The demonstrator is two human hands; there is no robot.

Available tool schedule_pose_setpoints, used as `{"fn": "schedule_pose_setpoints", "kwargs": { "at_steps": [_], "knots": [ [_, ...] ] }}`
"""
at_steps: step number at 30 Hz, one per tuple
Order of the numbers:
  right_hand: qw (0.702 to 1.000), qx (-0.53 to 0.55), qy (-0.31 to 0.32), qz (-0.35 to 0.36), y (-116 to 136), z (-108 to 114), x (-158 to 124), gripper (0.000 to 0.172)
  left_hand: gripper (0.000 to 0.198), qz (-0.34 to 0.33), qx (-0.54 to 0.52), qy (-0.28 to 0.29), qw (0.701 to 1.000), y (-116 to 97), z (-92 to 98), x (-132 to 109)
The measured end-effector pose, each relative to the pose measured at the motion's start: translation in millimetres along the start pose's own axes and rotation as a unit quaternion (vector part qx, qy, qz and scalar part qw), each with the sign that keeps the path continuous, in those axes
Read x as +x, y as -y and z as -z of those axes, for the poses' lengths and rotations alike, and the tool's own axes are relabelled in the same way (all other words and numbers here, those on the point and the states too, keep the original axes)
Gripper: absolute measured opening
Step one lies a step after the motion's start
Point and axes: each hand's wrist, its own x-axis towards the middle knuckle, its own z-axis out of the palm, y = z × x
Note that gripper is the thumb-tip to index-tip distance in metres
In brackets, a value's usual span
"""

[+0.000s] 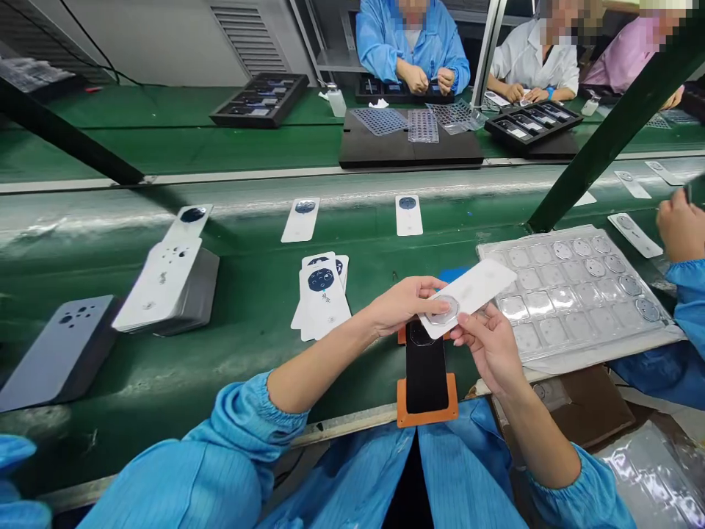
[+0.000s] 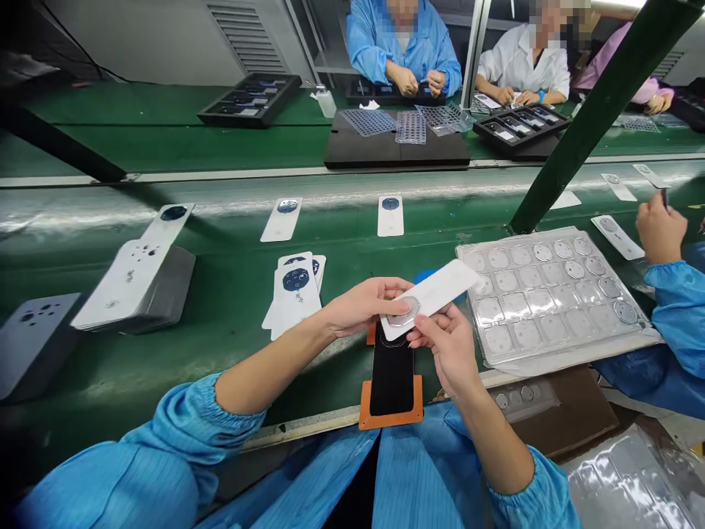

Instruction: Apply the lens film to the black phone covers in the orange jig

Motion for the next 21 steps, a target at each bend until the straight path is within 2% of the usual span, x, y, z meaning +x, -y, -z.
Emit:
{"fn": "schedule_pose_setpoints", "kwargs": {
  "at_steps": [2,5,7,10,16,21],
  "knots": [
    [1.0,-0.003,0.027,-0.008,10.5,-9.5,-6.8,0.037,0.056,0.02,-0.135,0.014,0.991,-5.9,-5.2,-9.5],
    [0.998,-0.02,0.053,-0.011,15.7,-15.7,-11.9,0.034,0.054,0.017,-0.201,0.0,0.979,-15.9,-11.7,-18.3],
    [0.997,-0.05,0.059,0.0,13.7,-14.8,-12.3,0.034,0.054,-0.018,-0.175,-0.031,0.984,-22.1,-15.5,-23.9],
    [0.994,-0.089,0.047,0.038,6.1,-10.5,-9.7,0.03,0.048,-0.117,-0.068,-0.108,0.985,-28.4,-22.9,-34.9],
    [0.988,-0.09,0.034,0.117,-11.5,-6.4,1.1,0.028,0.018,-0.252,0.027,-0.184,0.95,-21.7,-38.8,-48.7],
    [0.971,-0.131,0.033,0.195,-17.3,-2.6,8.5,0.025,0.005,-0.361,0.116,-0.203,0.903,-15.6,-40.4,-48.7]
  ]
}}
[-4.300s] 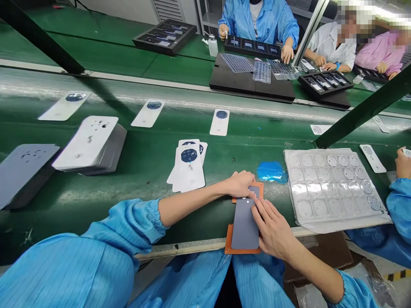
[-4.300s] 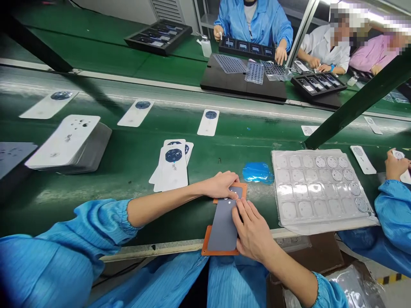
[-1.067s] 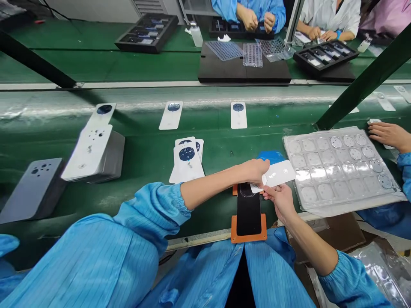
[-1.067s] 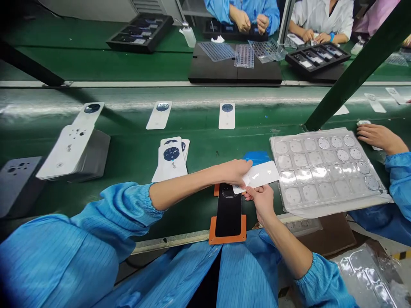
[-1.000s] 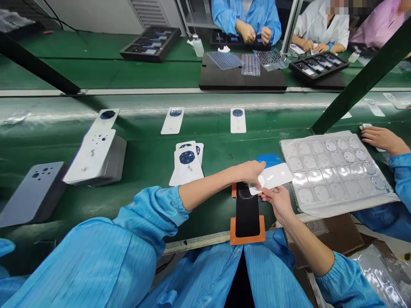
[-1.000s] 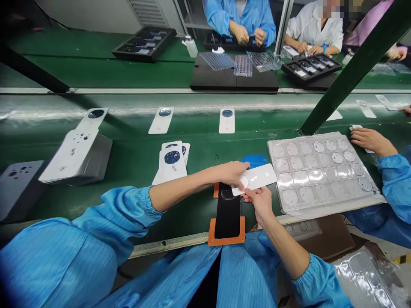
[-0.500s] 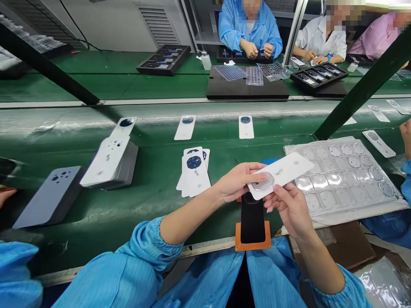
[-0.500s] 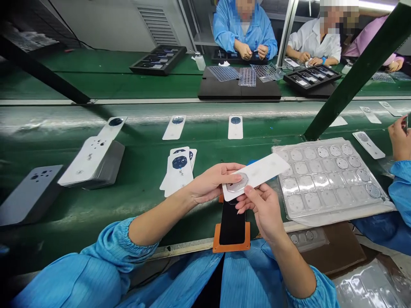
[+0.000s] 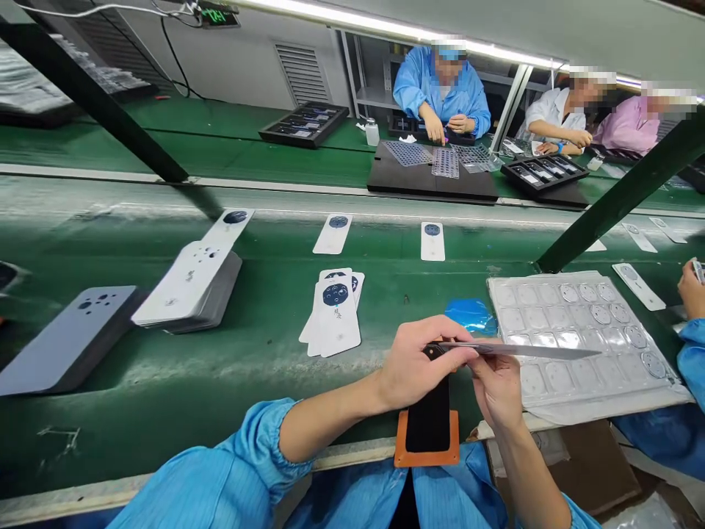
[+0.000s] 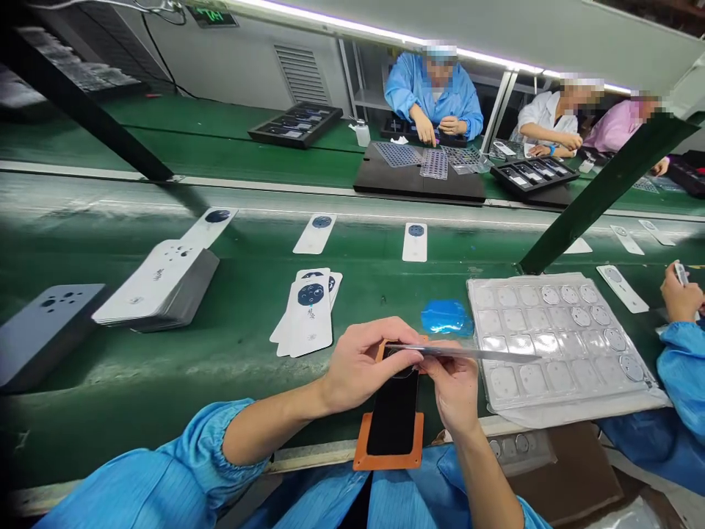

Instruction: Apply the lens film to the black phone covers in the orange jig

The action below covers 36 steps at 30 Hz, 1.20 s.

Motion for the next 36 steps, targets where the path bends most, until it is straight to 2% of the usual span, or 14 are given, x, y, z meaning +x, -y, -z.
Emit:
{"fn": "schedule_pose_setpoints", "kwargs": {
  "at_steps": [3,6,13,17,19,21,23,25,27,28,29,31,34,36],
  "knots": [
    [0.998,-0.032,0.013,0.048,-3.6,5.3,1.8,0.022,0.001,-0.069,0.034,-0.015,0.997,0.1,1.6,-0.9],
    [0.995,-0.056,0.013,0.078,-10.3,9.0,3.5,0.015,0.002,-0.082,0.034,-0.031,0.996,5.2,1.9,-1.2],
    [0.993,-0.098,-0.068,0.021,-36.8,-1.3,10.8,0.025,0.013,0.065,-0.012,-0.077,0.995,35.3,-2.4,5.8],
    [0.994,-0.092,-0.053,0.01,-47.6,-4.3,18.6,0.03,0.016,0.11,-0.04,-0.079,0.99,46.7,6.0,16.4],
    [0.995,-0.093,-0.042,-0.006,-47.3,-0.1,32.9,0.031,0.017,0.132,-0.036,-0.082,0.987,56.2,14.3,23.9],
    [0.993,-0.106,-0.047,-0.018,-37.6,7.8,62.6,0.032,0.025,0.153,-0.007,-0.088,0.984,69.0,22.8,30.3],
    [0.99,-0.126,-0.062,-0.012,-16.9,16.7,108.5,0.036,0.033,0.166,0.062,-0.041,0.983,82.1,28.6,32.6],
    [0.99,-0.128,-0.066,0.008,8.5,22.6,162.6,0.04,0.037,0.163,0.168,0.091,0.968,91.9,29.4,29.2],
    [0.984,-0.167,-0.059,-0.004,26.1,22.7,210.1,0.041,0.039,0.132,0.28,0.222,0.925,97.9,25.8,21.6],
    [0.981,-0.186,-0.054,-0.012,28.7,20.2,227.3,0.04,0.04,0.109,0.329,0.255,0.902,100.1,23.1,17.5],
    [0.975,-0.214,-0.046,-0.027,26.3,16.0,239.1,0.038,0.04,0.084,0.37,0.269,0.885,102.1,20.5,13.9],
    [0.956,-0.285,-0.028,-0.055,8.7,3.3,248.2,0.032,0.039,0.049,0.416,0.262,0.87,106.7,17.2,9.7],
    [0.911,-0.407,-0.017,-0.063,-31.2,-21.4,246.6,0.03,0.045,0.047,0.407,0.248,0.878,113.2,19.4,12.1],
    [0.878,-0.475,-0.017,-0.057,-52.1,-38.4,250.9,0.042,0.049,0.063,0.373,0.239,0.894,114.5,23.9,16.3]
  ]
}}
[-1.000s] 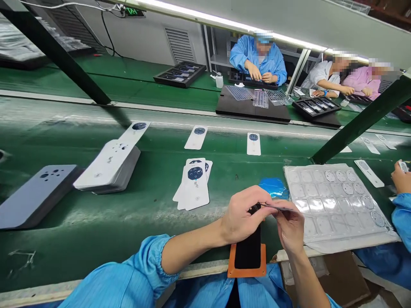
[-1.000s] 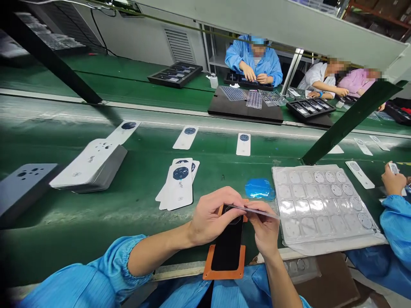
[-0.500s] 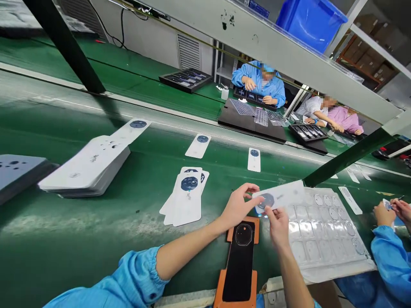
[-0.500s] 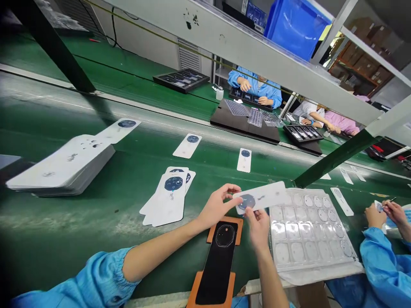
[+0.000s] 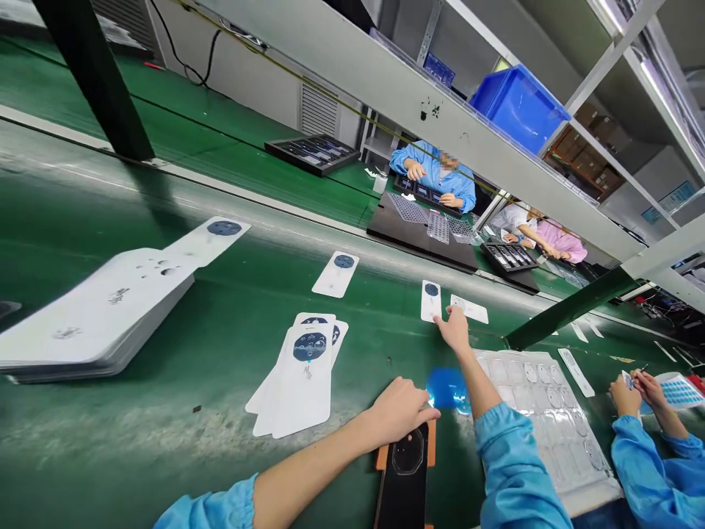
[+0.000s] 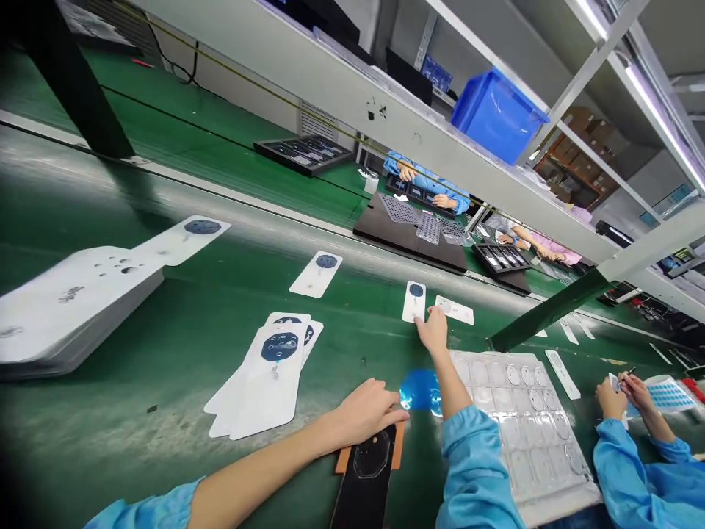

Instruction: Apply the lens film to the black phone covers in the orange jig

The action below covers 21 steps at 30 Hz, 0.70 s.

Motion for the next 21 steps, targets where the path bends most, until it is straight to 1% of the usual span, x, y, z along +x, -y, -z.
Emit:
{"fn": "schedule_pose_setpoints", "kwargs": {
  "at_steps": [2,5,7,10,12,13,14,16,18,19,21],
  "knots": [
    [0.998,-0.061,0.003,-0.013,8.1,-18.2,12.4,0.064,0.054,0.014,-0.055,0.001,0.998,2.2,5.6,0.8],
    [0.99,-0.123,0.023,-0.071,21.1,-31.7,37.8,0.095,0.061,0.036,-0.146,0.014,0.989,3.1,13.1,0.0],
    [0.983,-0.142,0.035,-0.114,25.4,-34.5,51.4,0.107,0.064,0.04,-0.181,0.023,0.982,4.0,16.0,-0.3],
    [0.978,-0.136,0.042,-0.152,24.6,-32.7,59.0,0.114,0.064,0.027,-0.169,0.035,0.985,5.8,16.3,1.2],
    [0.982,-0.111,0.038,-0.147,21.9,-27.9,54.9,0.11,0.063,0.027,-0.096,0.041,0.994,5.0,13.6,2.5],
    [0.986,-0.092,0.035,-0.135,20.7,-24.3,50.3,0.104,0.062,0.035,-0.047,0.044,0.997,3.5,11.3,2.8],
    [0.99,-0.068,0.033,-0.118,19.7,-19.7,43.9,0.095,0.06,0.046,0.0,0.045,0.998,1.3,8.7,2.6],
    [0.997,-0.011,0.032,-0.075,17.2,-6.7,26.1,0.07,0.053,0.067,0.065,0.042,0.995,-4.6,2.7,1.3],
    [0.998,0.053,0.035,-0.031,11.5,12.2,1.8,0.045,0.049,0.072,0.09,0.027,0.993,-10.3,-2.7,-0.4],
    [0.996,0.082,0.036,-0.013,6.3,24.1,-12.5,0.039,0.049,0.069,0.104,0.017,0.992,-12.2,-4.7,-0.9],
    [0.991,0.132,0.034,0.015,-8.9,52.7,-44.4,0.04,0.048,0.059,0.13,0.0,0.99,-13.7,-6.7,-1.1]
  ]
}}
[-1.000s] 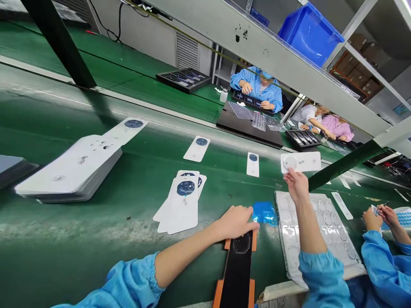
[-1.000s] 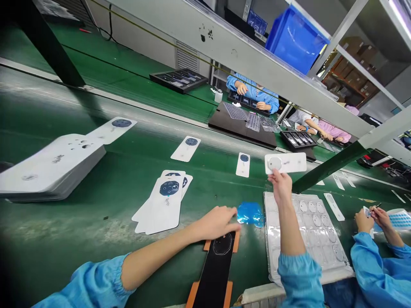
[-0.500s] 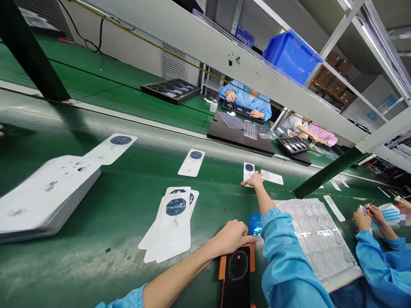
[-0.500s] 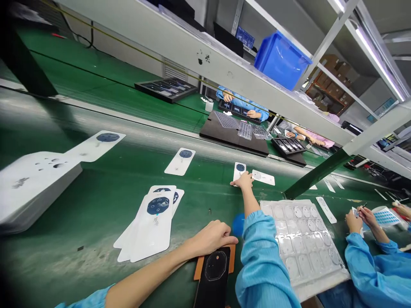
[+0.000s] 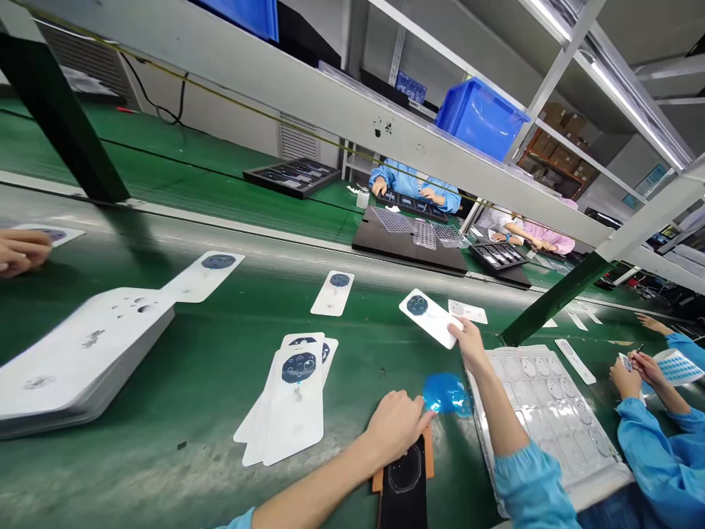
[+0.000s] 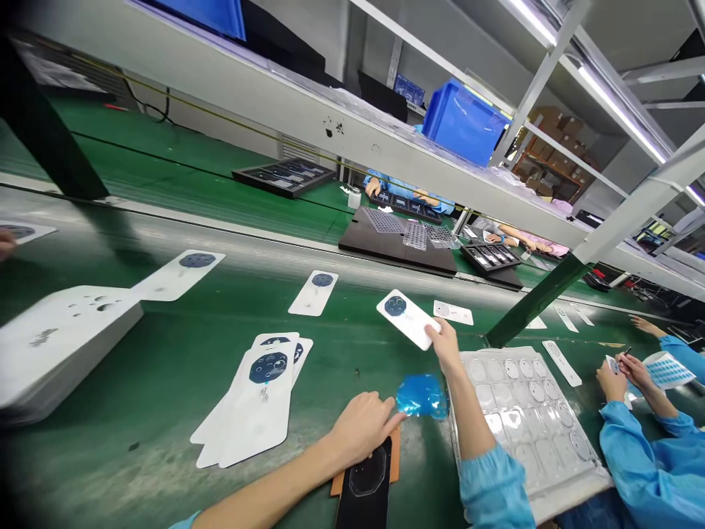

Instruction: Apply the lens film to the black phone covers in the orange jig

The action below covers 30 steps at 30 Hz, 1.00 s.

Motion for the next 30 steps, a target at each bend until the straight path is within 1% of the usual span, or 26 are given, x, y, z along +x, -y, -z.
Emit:
{"fn": "schedule_pose_setpoints", "kwargs": {
  "at_steps": [2,3,4,6,8,10,13,15,17,20,23,25,27,28,30],
  "knots": [
    [0.998,0.054,0.006,0.016,-9.3,34.6,-37.5,0.046,0.046,-0.009,0.012,-0.005,1.0,0.7,-0.6,0.9],
    [0.993,0.116,0.005,0.023,-13.9,52.5,-56.4,0.048,0.047,-0.011,0.011,0.0,1.0,1.3,-1.0,1.6],
    [0.986,0.164,-0.008,0.022,-18.0,70.1,-74.6,0.05,0.049,-0.012,0.006,0.009,1.0,1.8,-1.9,2.3],
    [0.977,0.208,-0.046,0.011,-25.6,101.6,-106.5,0.05,0.06,-0.003,-0.005,0.03,1.0,1.4,-5.5,3.2],
    [0.972,0.22,-0.088,-0.009,-34.7,124.9,-131.9,0.048,0.067,0.016,-0.014,0.051,0.998,-1.3,-10.2,1.9],
    [0.964,0.236,-0.117,-0.035,-47.6,138.1,-153.9,0.047,0.067,0.042,-0.018,0.064,0.997,-5.0,-13.1,-2.3],
    [0.95,0.27,-0.139,-0.076,-73.1,142.4,-183.9,0.048,0.067,0.061,-0.021,0.074,0.995,-7.1,-10.6,-9.4],
    [0.939,0.297,-0.146,-0.098,-90.2,141.4,-200.0,0.049,0.066,0.049,-0.031,0.079,0.995,-3.1,-4.3,-9.4],
    [0.927,0.325,-0.146,-0.119,-103.6,142.1,-212.1,0.051,0.064,0.03,-0.046,0.08,0.995,4.7,5.2,-3.1],
    [0.917,0.35,-0.132,-0.136,-114.6,146.8,-222.4,0.051,0.065,0.018,-0.066,0.075,0.995,18.5,18.5,15.2],
    [0.919,0.355,-0.117,-0.128,-117.3,148.8,-222.9,0.05,0.066,0.026,-0.075,0.068,0.995,28.4,21.9,33.0],
    [0.926,0.346,-0.1,-0.116,-115.0,147.3,-218.9,0.048,0.062,0.027,-0.075,0.06,0.995,29.3,20.2,39.7],
    [0.94,0.318,-0.073,-0.097,-108.2,145.3,-213.7,0.045,0.056,0.02,-0.068,0.044,0.997,24.0,21.0,42.1],
    [0.95,0.295,-0.055,-0.086,-102.6,144.4,-211.4,0.042,0.052,0.014,-0.068,0.028,0.997,19.0,23.7,42.1],
    [0.971,0.231,-0.015,-0.053,-86.9,141.7,-207.9,0.037,0.049,-0.006,-0.098,-0.005,0.995,4.2,34.2,39.9]
  ]
}}
